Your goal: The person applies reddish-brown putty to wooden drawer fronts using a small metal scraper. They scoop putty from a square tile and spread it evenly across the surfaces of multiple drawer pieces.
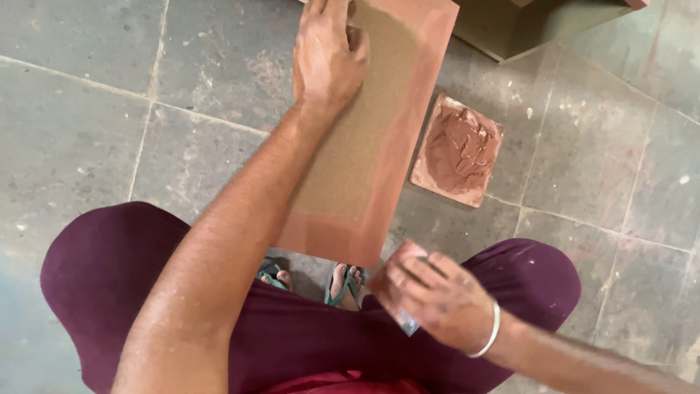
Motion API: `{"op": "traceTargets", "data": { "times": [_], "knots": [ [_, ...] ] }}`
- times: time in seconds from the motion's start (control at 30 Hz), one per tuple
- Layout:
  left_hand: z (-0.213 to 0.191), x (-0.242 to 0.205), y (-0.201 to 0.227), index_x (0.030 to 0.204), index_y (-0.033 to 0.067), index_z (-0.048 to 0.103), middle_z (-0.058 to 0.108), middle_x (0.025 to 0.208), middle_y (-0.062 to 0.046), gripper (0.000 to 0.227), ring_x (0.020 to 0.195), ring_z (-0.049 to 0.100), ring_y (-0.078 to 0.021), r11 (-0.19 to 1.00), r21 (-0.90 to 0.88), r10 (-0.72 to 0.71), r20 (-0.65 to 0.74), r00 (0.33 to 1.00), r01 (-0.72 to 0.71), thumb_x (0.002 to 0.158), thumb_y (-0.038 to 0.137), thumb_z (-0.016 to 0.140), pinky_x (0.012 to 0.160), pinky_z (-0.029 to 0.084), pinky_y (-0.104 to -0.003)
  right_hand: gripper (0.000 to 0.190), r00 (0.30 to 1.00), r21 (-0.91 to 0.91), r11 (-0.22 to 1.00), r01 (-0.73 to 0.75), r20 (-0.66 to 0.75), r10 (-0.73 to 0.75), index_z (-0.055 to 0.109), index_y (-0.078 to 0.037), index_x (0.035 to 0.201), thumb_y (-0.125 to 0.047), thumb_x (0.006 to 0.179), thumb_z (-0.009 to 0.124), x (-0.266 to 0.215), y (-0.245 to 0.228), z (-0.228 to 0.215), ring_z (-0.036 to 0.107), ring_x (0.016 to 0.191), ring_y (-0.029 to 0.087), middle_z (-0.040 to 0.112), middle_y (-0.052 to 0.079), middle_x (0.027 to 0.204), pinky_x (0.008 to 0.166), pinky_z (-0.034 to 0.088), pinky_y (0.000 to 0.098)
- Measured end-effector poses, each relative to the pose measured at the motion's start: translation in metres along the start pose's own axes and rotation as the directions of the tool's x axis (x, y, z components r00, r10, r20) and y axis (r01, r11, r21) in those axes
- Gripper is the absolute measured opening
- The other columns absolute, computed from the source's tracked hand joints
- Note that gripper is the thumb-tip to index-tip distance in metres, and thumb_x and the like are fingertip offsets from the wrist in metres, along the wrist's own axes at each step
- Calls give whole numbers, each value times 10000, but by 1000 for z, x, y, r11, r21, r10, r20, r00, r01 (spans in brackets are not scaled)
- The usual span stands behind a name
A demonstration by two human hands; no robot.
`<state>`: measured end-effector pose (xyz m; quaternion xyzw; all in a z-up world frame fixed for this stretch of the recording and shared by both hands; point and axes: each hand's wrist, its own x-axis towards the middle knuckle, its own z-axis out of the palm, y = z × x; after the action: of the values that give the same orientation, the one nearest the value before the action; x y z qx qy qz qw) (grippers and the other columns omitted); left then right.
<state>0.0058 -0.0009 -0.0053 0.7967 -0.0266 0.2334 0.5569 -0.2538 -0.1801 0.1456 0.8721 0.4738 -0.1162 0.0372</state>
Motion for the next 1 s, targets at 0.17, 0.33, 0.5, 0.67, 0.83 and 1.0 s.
{"op": "traceTargets", "data": {
  "times": [0.17, 0.33, 0.5, 0.67, 0.83, 1.0],
  "knots": [
    [10, 3, -14, 1030, 9, 638, 641, 974, -224, 185, 952, 604, -427, 992, 58, -114, -3, 993, 114, 875, 105, 671, 836, 496, -501, 458, 959, -18, 993, -114, -262, 105, 711, -267, 1328, -92, 910, 649, 27, 73, -20, 589, 1189, 242, 643, 23, 1346, 951, 458, 438],
    [3, 6, -26, 1044, -7, 629, 627, 920, -111, 202, 891, 584, -210, 849, -510, -147, 24, 989, 139, 1026, 157, 510, 837, 516, -361, 409, 920, 41, 970, -239, -310, 240, 684, -157, 1366, -85, 964, 667, 91, 153, -1, 566, 1272, 325, 596, 109, 1390, 1096, 469, 480],
    [3, 10, -20, 1036, -11, 679, 672, 964, -66, 412, 949, 611, -159, 755, -630, -220, 18, 975, 182, 1114, 295, 414, 922, 508, -330, 394, 921, 126, 972, -198, -316, 229, 682, -148, 1233, -87, 844, 682, 102, 124, 15, 572, 1277, 335, 590, 125, 1362, 1039, 495, 447],
    [-8, 11, -2, 1022, -7, 671, 682, 907, -63, 488, 892, 615, -173, 793, -573, -248, 9, 969, 208, 1111, 396, 411, 862, 522, -323, 579, 997, 11, 998, -56, -60, 57, 675, -148, 1242, -118, 663, 676, 74, 88, -12, 634, 1090, 318, 623, 77, 1214, 869, 537, 474],
    [-18, 3, 12, 998, 8, 657, 625, 837, -112, 504, 784, 575, -212, 848, -474, -275, -7, 961, 239, 1084, 456, 442, 783, 521, -353, 351, 899, -104, 912, -396, -245, 362, 717, -138, 1205, -110, 864, 639, 110, 153, -30, 649, 1012, 315, 683, 79, 1149, 843, 559, 454],
    [-23, 11, 18, 931, 7, 600, 537, 793, -141, 525, 742, 501, -241, 885, -416, -245, -35, 969, 209, 1100, 479, 444, 719, 488, -396, 219, 810, 31, 854, -519, -301, 504, 742, -171, 1024, -185, 836, 630, 131, 134, 1, 684, 928, 312, 716, 66, 996, 745, 575, 457]
  ]
}}
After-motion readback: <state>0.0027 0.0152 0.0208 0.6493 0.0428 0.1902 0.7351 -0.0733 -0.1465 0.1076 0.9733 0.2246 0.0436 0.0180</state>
